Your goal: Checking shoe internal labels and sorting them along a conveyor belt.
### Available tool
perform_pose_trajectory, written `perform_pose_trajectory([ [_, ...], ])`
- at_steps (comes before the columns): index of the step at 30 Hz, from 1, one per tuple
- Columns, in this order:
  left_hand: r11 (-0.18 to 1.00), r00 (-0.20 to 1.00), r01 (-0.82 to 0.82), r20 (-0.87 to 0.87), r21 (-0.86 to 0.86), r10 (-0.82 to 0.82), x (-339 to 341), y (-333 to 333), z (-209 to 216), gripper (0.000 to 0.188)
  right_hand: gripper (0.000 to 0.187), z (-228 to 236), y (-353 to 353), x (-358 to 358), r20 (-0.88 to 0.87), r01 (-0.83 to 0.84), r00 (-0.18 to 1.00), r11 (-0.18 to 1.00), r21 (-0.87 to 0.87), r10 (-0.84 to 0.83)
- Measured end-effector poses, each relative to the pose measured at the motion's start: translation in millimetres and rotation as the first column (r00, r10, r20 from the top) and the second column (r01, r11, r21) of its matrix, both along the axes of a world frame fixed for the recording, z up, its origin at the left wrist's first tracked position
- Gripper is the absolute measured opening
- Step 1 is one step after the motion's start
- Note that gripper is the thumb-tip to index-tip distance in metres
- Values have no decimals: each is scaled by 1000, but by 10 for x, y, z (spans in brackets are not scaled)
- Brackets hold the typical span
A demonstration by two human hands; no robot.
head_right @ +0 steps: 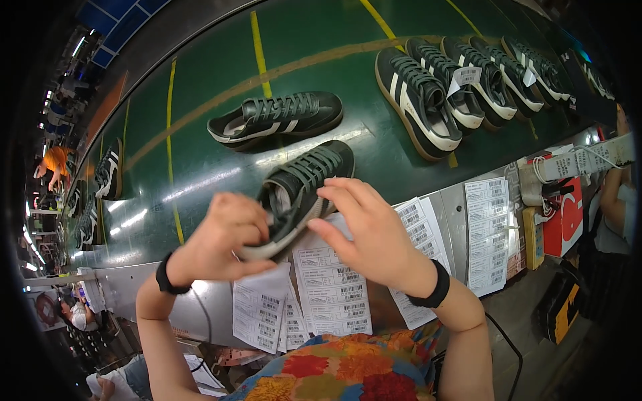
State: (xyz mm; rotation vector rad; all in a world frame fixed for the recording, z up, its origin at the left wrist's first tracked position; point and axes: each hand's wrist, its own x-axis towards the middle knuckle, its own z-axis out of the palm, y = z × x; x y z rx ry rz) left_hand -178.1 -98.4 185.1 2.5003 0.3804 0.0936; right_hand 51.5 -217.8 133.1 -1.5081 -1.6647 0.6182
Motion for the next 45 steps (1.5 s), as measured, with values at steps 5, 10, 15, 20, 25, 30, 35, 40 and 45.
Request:
perform_pose_trajectory([
  [5,945,987,-15,145,-327,66,347,-708,193,37,28,272,27,-249,-22,81,996,996,-44,-82],
  [10,929,980,30,195,-370,46,463,-767,215,35,12,199,146,-71,138,-93,987,994,48,86],
  [15,937,973,108,229,-332,-31,599,-645,306,34,7,156,385,149,-141,-96,987,987,-127,78],
  [20,957,975,143,202,-254,-92,672,-625,309,31,13,73,454,264,-334,-121,942,967,-226,40],
  [25,962,979,149,171,-228,-111,666,-586,365,29,16,59,430,228,-280,-38,960,990,-136,-2],
  [30,992,956,29,292,-120,7,568,110,297,26,4,144,349,285,205,181,943,922,341,-261],
  [35,763,955,-219,-28,608,297,-18,1394,-515,38,20,-452,694,158,410,290,804,886,362,-431],
  [40,765,959,-148,-97,626,265,-235,1586,-673,35,29,-448,648,149,451,325,789,906,272,-418],
  [45,947,985,-165,-9,277,174,-258,949,-361,28,20,-87,493,85,56,220,972,968,119,-227],
])
